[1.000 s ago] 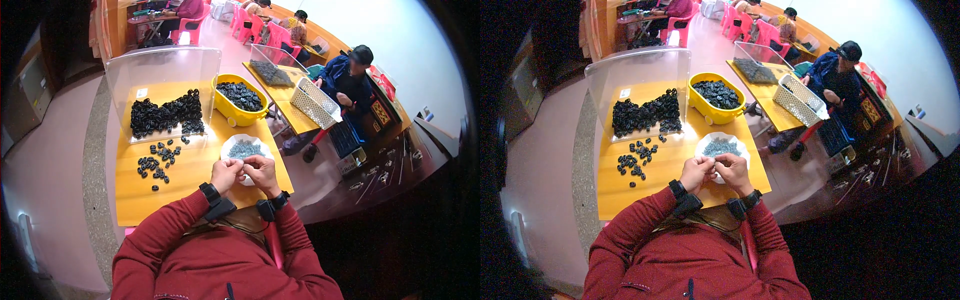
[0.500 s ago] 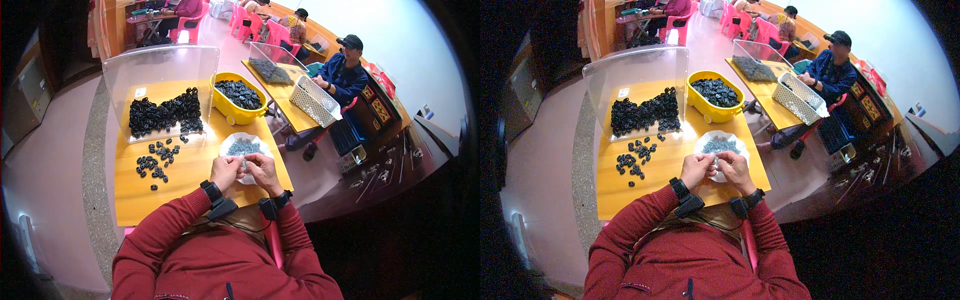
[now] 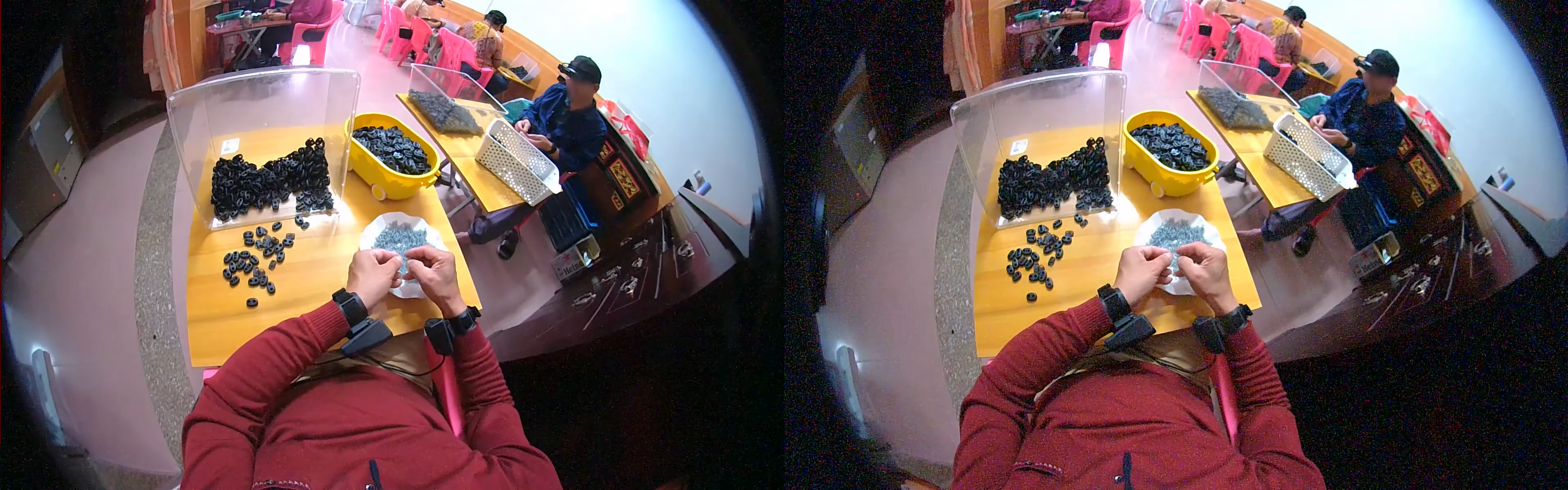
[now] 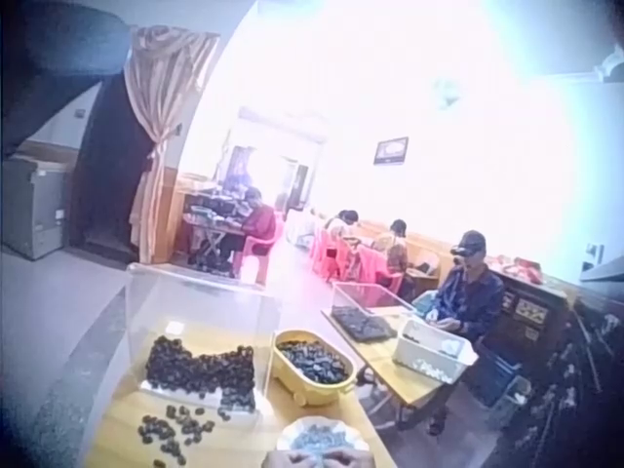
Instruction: The person picks up a black plastic toggle and a metal spring by hand, inserts the spring into the toggle, and places the assembled unit into a white plate.
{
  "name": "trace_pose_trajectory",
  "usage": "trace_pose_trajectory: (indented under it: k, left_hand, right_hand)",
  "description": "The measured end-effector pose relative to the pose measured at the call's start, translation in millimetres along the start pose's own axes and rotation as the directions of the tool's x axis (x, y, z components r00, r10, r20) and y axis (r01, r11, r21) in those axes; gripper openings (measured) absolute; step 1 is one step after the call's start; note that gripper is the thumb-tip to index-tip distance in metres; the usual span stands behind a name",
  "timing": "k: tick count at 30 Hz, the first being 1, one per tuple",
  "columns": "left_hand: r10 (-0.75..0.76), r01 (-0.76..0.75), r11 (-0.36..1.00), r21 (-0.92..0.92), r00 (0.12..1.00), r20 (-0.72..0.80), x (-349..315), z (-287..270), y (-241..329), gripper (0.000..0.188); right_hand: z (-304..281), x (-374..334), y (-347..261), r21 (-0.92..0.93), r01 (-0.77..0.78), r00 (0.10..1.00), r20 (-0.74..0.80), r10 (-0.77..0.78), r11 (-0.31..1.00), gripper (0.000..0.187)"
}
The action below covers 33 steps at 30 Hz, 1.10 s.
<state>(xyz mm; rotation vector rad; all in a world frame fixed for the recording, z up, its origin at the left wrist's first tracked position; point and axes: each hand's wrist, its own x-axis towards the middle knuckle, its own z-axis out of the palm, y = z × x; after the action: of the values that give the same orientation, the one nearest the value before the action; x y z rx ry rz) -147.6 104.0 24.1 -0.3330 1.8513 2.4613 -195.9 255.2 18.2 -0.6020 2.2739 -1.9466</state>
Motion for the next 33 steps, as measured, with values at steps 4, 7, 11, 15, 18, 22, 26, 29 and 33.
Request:
trace_pose_trajectory:
  k: [4, 7, 11, 15, 18, 22, 26, 29, 33]
  left_hand:
    - [0.017, -0.016, 0.999, -0.035, 1.000, 0.023, 0, -3, -2, 0.018]
    - [-0.014, 0.019, 0.996, -0.086, 0.998, 0.057, 0, -5, -2, 0.019]
    - [-0.001, 0.011, 0.996, -0.090, 0.994, 0.109, -2, -5, 2, 0.019]
    - [-0.036, 0.047, 0.996, -0.075, 0.988, 0.149, -4, -9, 8, 0.019]
    - [-0.037, 0.044, 0.998, -0.039, 0.986, 0.160, -6, -11, 11, 0.019]
    - [0.001, 0.007, 0.999, -0.049, 0.985, 0.175, -3, -14, 9, 0.018]
    - [-0.021, 0.040, 0.995, -0.087, 0.977, 0.211, -2, -14, 9, 0.019]
    - [-0.021, 0.049, 0.991, -0.124, 0.976, 0.219, -4, -14, 9, 0.020]
    - [0.003, 0.040, 0.980, -0.194, 0.976, 0.217, -7, -10, 7, 0.020]
  right_hand:
    - [-3, 2, 4, -0.172, 0.152, 0.987, 0.069, -0.142, 0.973, 0.017]
    - [-1, 1, -4, -0.148, 0.207, 0.975, 0.115, -0.192, 0.967, 0.018]
    - [2, -3, -13, -0.055, 0.164, 0.981, 0.111, -0.157, 0.985, 0.017]
    - [-1, -6, -18, 0.030, 0.056, 0.991, 0.123, -0.059, 0.998, 0.019]
    - [-2, -7, -19, 0.011, 0.065, 0.988, 0.143, -0.066, 0.998, 0.018]
    - [-1, -7, -22, -0.147, 0.287, 0.950, 0.166, -0.263, 0.946, 0.013]
    - [0, -9, -20, -0.146, 0.349, 0.932, 0.159, -0.326, 0.926, 0.010]
    - [2, -9, -18, -0.105, 0.363, 0.927, 0.140, -0.348, 0.926, 0.010]
    - [4, -12, -14, -0.073, 0.285, 0.956, 0.094, -0.278, 0.956, 0.006]
